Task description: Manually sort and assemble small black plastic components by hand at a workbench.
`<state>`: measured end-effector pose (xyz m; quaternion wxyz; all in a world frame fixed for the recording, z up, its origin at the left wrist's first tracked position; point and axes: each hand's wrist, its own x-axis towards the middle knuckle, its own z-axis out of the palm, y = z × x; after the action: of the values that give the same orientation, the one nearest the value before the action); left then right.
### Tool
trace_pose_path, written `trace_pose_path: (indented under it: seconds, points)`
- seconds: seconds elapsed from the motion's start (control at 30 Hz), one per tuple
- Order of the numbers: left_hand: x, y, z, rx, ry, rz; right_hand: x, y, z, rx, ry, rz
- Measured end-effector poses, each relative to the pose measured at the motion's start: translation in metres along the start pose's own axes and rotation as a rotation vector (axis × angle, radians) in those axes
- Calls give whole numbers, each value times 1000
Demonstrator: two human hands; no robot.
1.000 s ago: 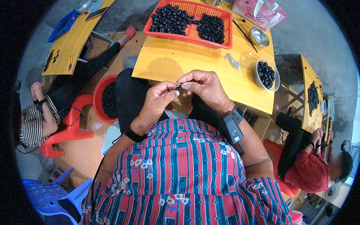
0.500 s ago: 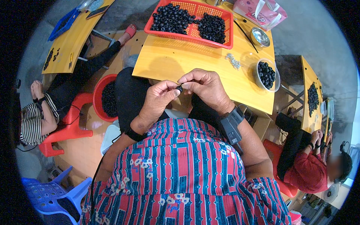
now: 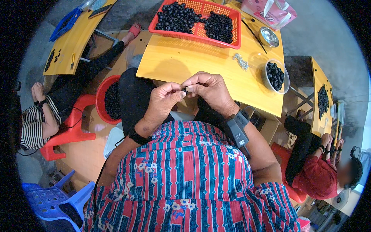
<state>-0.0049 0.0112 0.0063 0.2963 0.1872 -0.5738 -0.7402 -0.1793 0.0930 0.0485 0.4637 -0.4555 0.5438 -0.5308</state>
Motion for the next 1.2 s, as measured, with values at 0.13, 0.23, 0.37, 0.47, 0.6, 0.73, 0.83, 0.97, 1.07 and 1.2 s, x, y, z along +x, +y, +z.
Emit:
trace_pose_path:
  seconds: [0.13,0.23,0.37,0.47,0.6,0.73,0.83,0.97,1.07,1.2]
  points:
    - [-1,2,1,-18,14,-10,-3,6,1,36,28,-13]
    - [0,-4,0,8,35,46,-4,10,4,69,56,-23]
    - [-1,-1,0,15,49,17,-6,10,7,128,76,-3]
    - [1,-1,-1,13,39,20,-5,9,7,137,90,28]
    - [1,-4,-2,17,30,39,-4,10,5,184,98,143]
    - [1,-4,-3,35,16,44,-2,9,3,253,74,168]
    - [1,-4,-3,69,24,62,-2,8,2,237,81,199]
    - [1,1,-1,134,49,22,0,7,2,223,108,223]
    - [0,-1,-1,135,53,44,0,7,2,224,115,237]
    - [1,-2,-3,144,59,57,1,5,4,234,115,267]
